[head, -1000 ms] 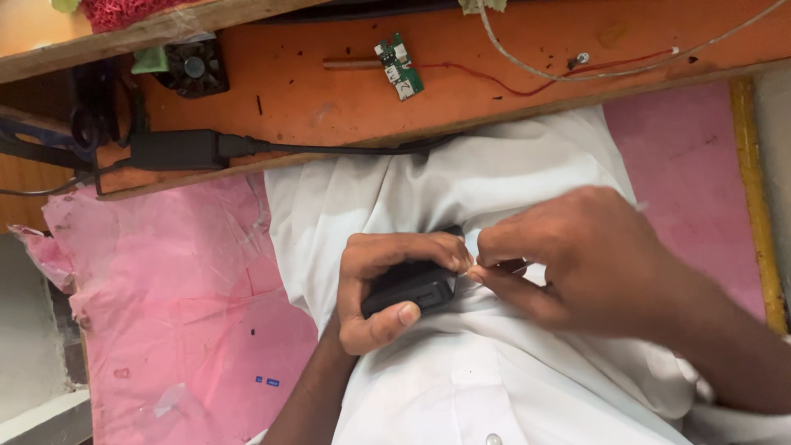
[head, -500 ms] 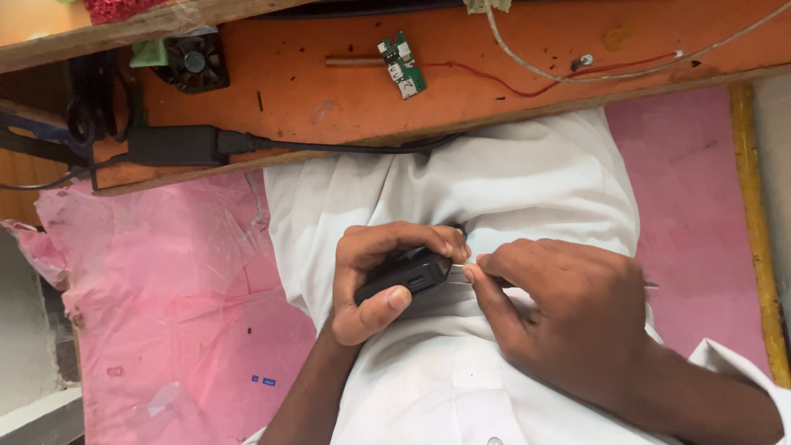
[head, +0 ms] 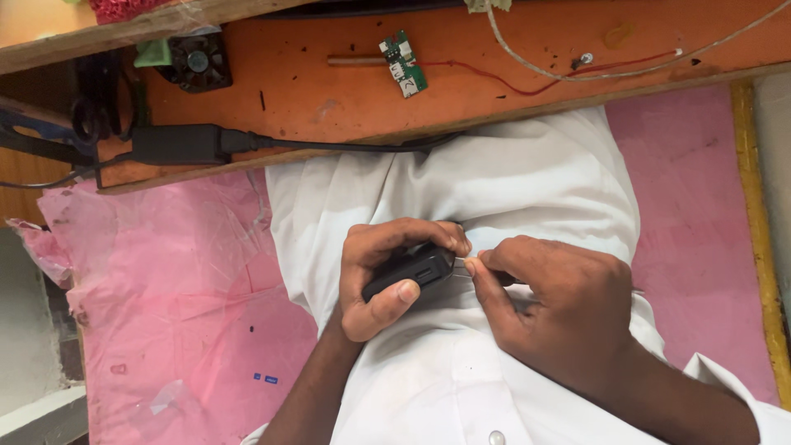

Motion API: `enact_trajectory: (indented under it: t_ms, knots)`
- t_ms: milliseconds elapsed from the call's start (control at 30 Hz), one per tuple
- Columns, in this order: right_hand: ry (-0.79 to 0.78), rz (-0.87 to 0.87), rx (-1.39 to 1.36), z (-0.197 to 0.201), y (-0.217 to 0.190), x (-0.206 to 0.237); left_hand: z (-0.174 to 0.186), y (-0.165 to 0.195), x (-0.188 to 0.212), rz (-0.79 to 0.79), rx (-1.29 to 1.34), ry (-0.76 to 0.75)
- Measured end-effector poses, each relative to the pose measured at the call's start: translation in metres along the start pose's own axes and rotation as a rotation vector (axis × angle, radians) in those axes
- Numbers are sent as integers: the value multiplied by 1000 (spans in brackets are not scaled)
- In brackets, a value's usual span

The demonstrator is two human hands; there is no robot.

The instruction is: The person disassembles a black power bank using a metal prying tool to remove the back cover. They then place the device on a red mat and use a green-handled screwdriver to adjust internal components near the battery.

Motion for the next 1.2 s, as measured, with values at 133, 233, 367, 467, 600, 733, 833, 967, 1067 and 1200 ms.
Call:
enact_trajectory:
  t_ms: [133, 233, 367, 467, 600, 733, 833, 967, 1067, 1200]
  knots:
    - [7, -4, 57, -1, 0, 2, -2, 2, -1, -10, -58, -9]
    - [1, 1, 50, -1, 0, 2, -4, 2, -1, -17, -63, -14]
    - [-8, -10, 56, -2, -1, 2, -6, 3, -1, -20, -73, -25]
    - [-4, 4, 40, -2, -2, 2, -9, 5, -1, -29, -126, -33]
    - [-63, 72, -49, 0, 6, -2, -8, 6, 1, -9, -68, -46]
    - [-203, 199, -159, 2, 20, -16, -4, 6, 1, 21, -57, -85]
    - [-312, 292, -164, 3, 24, -25, -6, 5, -1, 16, -52, -125]
    - [-388, 418, -121, 8, 22, -38, -3, 7, -5, 59, -57, -165]
    - [-403, 455, -121, 12, 20, -43, -1, 7, -6, 72, -37, -130]
    - [-429, 408, -139, 10, 22, -48, 4, 4, -4, 83, 48, -98]
Point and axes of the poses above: each hand's wrist, its own x-axis away from the middle knuckle, its own z-axis out of the back of the hand, y = z × x, the point moved 5 cm from there along -x, towards the middle knuckle, and after that the axes turned 9 degrees about -y, right-handed, at the moved point
